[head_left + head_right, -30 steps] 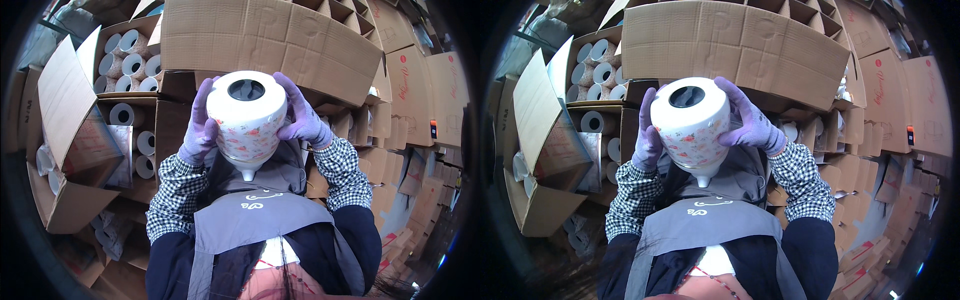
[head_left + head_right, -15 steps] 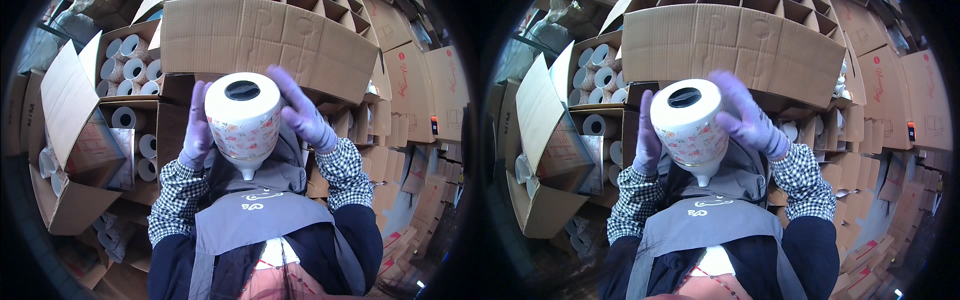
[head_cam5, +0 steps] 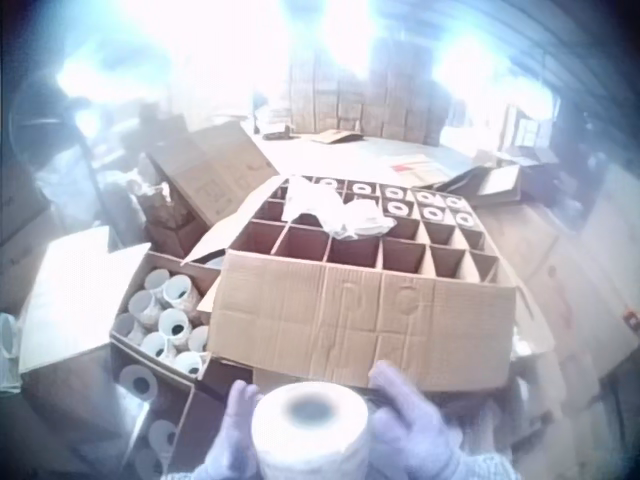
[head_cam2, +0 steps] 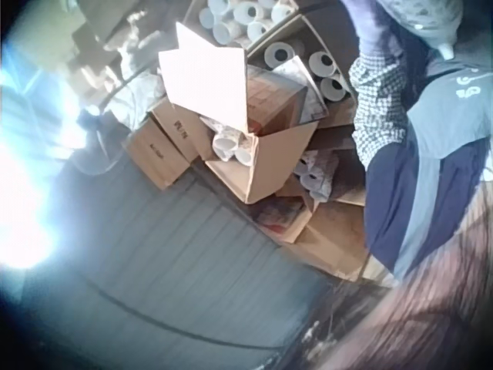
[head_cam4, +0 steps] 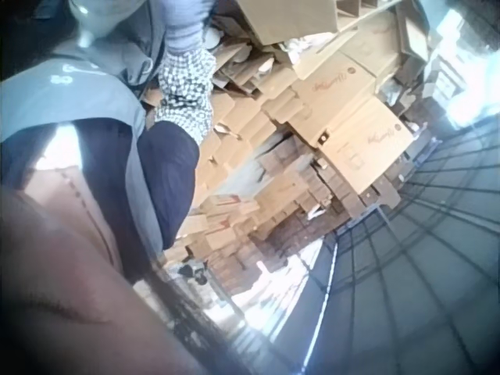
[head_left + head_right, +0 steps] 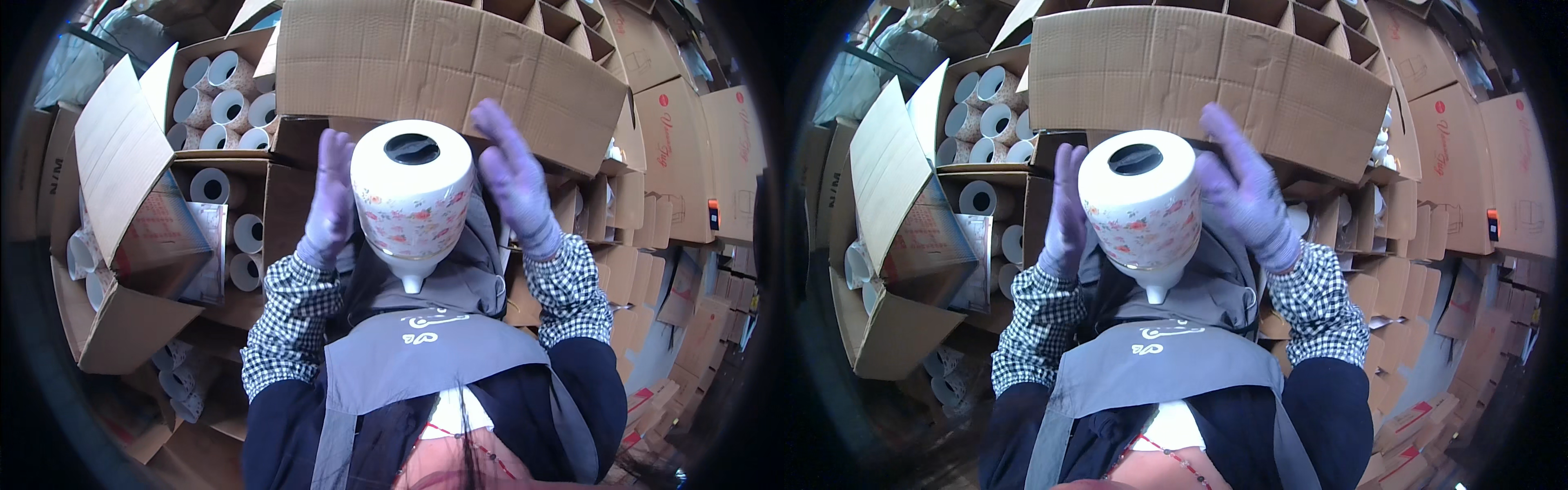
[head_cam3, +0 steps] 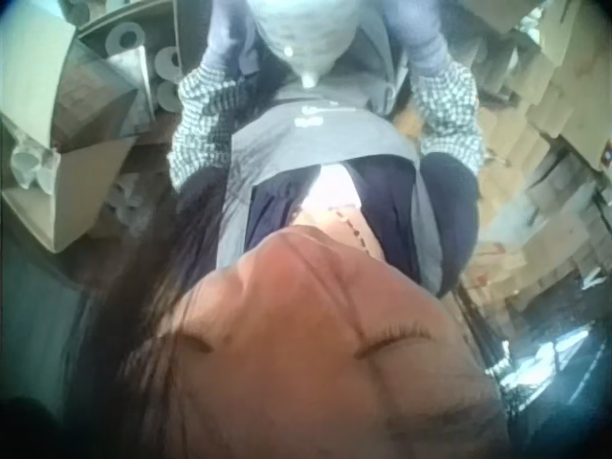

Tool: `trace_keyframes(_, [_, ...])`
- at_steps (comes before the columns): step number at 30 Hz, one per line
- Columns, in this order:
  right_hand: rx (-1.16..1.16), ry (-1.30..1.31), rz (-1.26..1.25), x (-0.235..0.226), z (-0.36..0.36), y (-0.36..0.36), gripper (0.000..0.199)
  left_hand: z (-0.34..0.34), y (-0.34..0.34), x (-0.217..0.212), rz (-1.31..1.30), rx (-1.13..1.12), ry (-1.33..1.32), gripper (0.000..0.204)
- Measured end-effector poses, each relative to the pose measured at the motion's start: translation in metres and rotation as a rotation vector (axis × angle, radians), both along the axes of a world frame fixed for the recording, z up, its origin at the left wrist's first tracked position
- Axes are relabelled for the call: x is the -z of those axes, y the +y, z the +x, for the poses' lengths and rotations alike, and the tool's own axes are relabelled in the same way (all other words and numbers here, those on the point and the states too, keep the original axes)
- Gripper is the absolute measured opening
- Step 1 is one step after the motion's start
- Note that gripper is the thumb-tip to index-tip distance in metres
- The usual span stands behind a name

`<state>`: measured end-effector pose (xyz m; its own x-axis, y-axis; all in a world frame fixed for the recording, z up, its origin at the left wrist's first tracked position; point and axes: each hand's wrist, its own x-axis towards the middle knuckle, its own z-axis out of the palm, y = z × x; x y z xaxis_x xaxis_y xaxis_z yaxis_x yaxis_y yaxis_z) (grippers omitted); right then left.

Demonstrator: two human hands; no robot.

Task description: The person assembles ceramic teapot parts by hand, repeatedly attaching a metallic lid to a white ceramic body and placing a patterned ceramic lid on top. The person handles the parts one at a time and places them into a compartmentalized cardboard box.

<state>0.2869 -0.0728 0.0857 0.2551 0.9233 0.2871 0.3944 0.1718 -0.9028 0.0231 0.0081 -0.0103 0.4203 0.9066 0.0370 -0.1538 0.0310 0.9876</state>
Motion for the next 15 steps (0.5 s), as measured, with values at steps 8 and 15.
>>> trace_keyframes(8, [-0.142,0.031,-0.082,0.001,0.015,-0.014,0.072,0.021,-0.015,-0.015,-0.005,-0.153,-0.085,0.081])
trace_keyframes(15, [-0.195,0.316,-0.112,0.0,0.027,-0.012,0.064,0.002,-0.008,-0.025,0.082,0.036,-0.109,0.083])
